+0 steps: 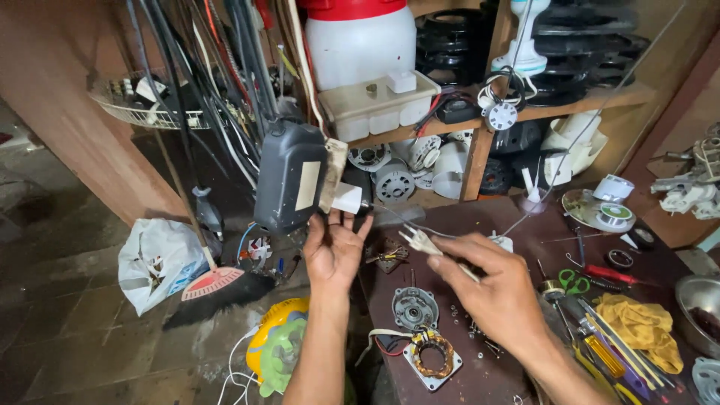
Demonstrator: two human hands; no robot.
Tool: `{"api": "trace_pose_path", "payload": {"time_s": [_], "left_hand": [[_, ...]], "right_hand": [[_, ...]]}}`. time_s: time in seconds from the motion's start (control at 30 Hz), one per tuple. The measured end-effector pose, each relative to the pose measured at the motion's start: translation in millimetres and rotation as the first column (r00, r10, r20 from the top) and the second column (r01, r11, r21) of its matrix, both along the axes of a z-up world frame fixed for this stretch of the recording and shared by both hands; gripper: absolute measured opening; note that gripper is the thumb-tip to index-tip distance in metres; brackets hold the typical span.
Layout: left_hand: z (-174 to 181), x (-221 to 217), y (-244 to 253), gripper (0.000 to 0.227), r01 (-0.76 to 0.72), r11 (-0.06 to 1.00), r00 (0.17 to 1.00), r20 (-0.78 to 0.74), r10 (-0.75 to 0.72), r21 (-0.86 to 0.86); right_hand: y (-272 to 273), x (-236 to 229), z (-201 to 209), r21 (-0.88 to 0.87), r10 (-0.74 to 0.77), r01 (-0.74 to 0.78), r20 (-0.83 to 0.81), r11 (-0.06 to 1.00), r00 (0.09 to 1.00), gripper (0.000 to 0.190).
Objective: The person works at a cluttered workbench, twisting and manipulating wires connected to a disassembled motor component. They then pick up a power strip and a red-tipped probe, touching the probe to the motor's copper windings to test the electrical connection.
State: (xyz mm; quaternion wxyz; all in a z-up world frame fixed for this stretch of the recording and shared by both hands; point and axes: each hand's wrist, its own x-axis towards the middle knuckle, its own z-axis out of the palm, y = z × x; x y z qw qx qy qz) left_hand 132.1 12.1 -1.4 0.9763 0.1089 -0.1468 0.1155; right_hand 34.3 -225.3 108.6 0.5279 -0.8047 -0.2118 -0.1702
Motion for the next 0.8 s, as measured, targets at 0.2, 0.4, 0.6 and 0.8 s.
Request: {"api": "trace_pose_path", "payload": {"time_s": [0.2,0.4,0.6,0.8], "left_hand": [[1,-7,-18,0.059,-0.055,0.998,0.979,-0.194,0.057,0.017],[26,-24,-34,0.055,-0.068,0.997,0.968,-0.241,0.074,0.035],[31,-26,-39,0.059,-0.064,0.998,0.958,-0.278,0.066,0.017],[25,-27,-39,0.054,-0.117,0.991,0.957,-0.258,0.129,0.061]], "right_hand": [[31,30,17,0.036,0.076,-0.093,0.329,0.995,0.941,0.016],[54,26,24,0.045,0.022,-0.040,0.357,0.998,0.934,0.014],[61,30,24,0.032,-0.041,0.031,0.355,0.999,0.934,0.013],[65,28,24,-0.001,-0.051,0.055,0.368,0.998,0.928,0.014]]}}
